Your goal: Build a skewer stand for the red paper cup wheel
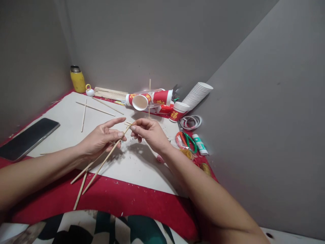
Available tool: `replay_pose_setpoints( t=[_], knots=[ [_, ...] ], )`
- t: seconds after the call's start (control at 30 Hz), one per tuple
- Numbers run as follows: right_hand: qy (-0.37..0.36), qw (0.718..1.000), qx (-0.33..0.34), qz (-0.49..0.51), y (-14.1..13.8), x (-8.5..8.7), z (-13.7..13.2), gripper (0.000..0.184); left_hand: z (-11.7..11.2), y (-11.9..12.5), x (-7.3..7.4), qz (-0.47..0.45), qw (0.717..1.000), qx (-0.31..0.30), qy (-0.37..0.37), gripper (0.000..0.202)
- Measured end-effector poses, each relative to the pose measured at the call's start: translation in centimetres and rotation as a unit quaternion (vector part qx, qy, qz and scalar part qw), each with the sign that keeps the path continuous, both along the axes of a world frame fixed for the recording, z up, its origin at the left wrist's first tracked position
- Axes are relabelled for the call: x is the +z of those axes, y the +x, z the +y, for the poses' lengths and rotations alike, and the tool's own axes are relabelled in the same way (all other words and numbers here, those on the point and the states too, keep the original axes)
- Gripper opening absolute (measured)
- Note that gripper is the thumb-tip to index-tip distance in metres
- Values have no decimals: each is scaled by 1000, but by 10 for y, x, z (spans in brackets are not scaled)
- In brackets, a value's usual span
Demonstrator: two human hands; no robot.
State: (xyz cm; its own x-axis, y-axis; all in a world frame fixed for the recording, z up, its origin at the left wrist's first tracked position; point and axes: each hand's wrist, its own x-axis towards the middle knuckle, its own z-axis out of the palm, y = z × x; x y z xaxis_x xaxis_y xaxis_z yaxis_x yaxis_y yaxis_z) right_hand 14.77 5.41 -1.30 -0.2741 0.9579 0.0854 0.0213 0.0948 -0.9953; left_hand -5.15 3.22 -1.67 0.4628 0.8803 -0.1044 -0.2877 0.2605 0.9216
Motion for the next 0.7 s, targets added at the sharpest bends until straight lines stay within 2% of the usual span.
replay_pose_setpoints(
  t=[0.13, 0.3, 0.6, 0.7],
  knots=[
    [-34, 999, 21, 24, -1, 1, -2, 29, 2, 0, -2, -1, 1000, -24, 14, 45],
    [-73, 996, 32, 36, -1, 2, -2, 31, 2, 2, -2, 12, 1000, -11, 15, 19],
    [-42, 995, 39, 80, -1, 3, -5, 23, -3, 3, 1, 73, 996, 35, 37, 8],
    [-21, 996, 78, 29, 1, 4, -11, 21, -4, 4, 4, 90, 992, 79, 32, 7]
  ],
)
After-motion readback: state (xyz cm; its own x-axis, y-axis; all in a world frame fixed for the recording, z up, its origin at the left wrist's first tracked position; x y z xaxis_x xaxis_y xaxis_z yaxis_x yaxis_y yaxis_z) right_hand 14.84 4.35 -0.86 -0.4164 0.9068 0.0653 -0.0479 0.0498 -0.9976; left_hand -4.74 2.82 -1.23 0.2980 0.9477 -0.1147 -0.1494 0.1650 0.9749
